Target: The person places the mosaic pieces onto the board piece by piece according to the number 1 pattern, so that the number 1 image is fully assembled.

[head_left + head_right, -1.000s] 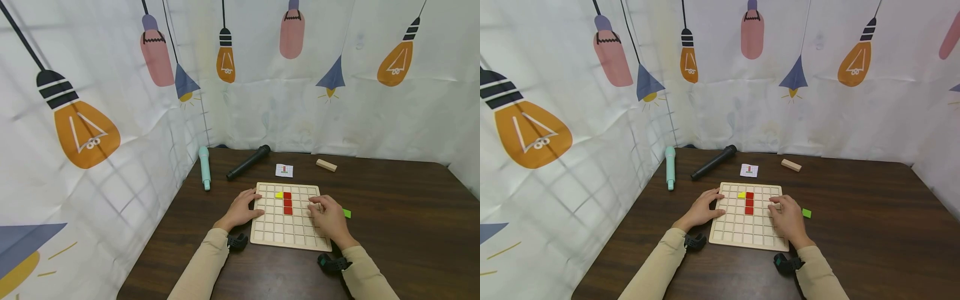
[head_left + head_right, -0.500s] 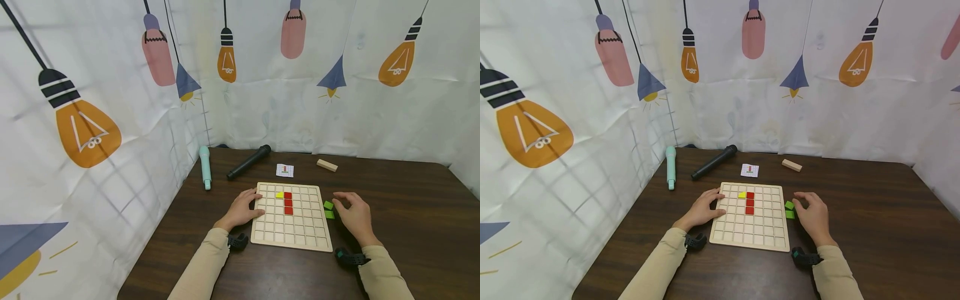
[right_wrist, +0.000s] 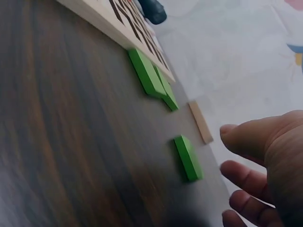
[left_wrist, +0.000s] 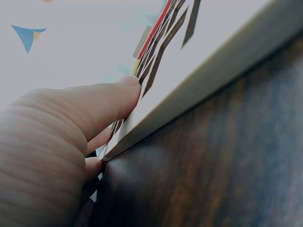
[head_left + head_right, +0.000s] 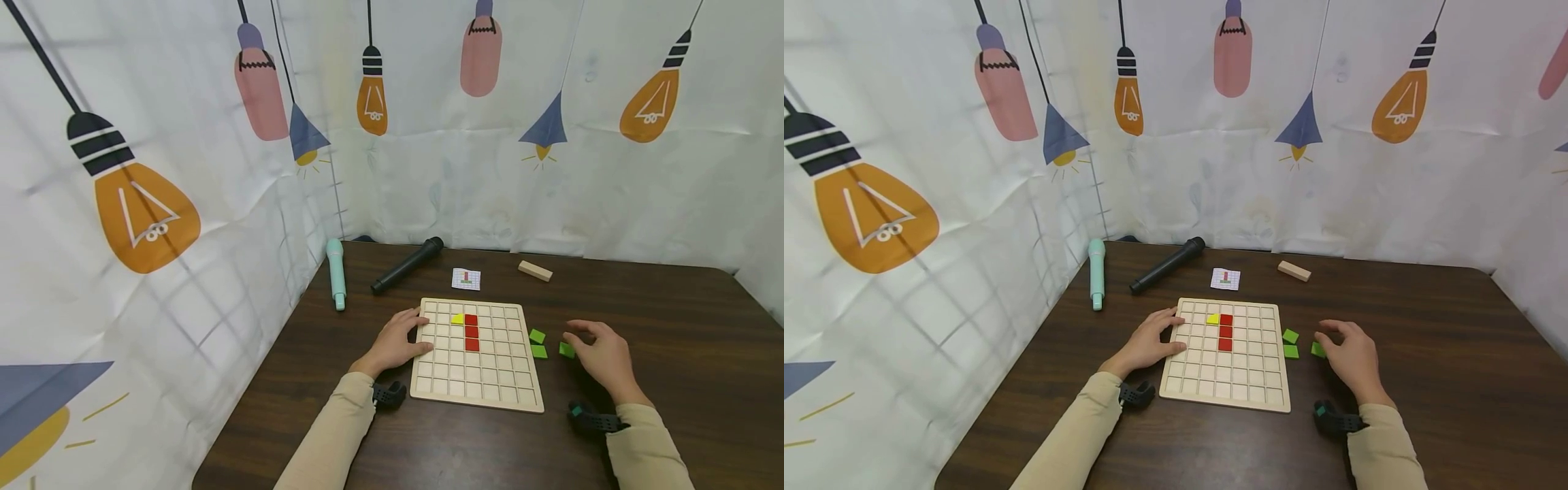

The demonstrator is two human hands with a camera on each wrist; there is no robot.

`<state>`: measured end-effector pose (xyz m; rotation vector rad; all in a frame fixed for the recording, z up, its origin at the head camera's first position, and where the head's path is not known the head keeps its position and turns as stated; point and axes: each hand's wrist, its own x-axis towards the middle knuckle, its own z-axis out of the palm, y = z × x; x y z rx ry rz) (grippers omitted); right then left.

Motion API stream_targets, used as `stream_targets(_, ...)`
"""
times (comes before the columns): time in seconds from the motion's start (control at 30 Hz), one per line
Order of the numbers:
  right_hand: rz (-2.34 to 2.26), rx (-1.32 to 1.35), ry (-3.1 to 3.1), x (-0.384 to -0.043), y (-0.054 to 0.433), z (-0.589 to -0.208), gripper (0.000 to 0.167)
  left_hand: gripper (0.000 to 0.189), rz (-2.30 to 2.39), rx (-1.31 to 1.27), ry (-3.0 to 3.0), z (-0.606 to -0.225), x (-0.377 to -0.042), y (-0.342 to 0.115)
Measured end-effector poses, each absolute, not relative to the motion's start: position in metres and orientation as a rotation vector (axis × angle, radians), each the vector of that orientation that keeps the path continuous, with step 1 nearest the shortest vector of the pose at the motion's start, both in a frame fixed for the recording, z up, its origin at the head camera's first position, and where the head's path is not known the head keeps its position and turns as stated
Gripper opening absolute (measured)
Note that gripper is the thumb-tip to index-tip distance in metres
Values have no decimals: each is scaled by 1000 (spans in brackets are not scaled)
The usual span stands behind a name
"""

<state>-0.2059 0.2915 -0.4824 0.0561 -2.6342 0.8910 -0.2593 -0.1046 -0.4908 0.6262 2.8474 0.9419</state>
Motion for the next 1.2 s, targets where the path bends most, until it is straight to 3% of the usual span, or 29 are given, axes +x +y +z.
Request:
stream_targets(0.87, 886, 170, -2945, -200, 308, -470, 50, 58, 947, 635, 2857, -490, -258, -105)
stream_targets(1.2, 855, 194, -2972, -197, 308, -469, 43, 57, 940, 633, 2852, -491, -259, -104)
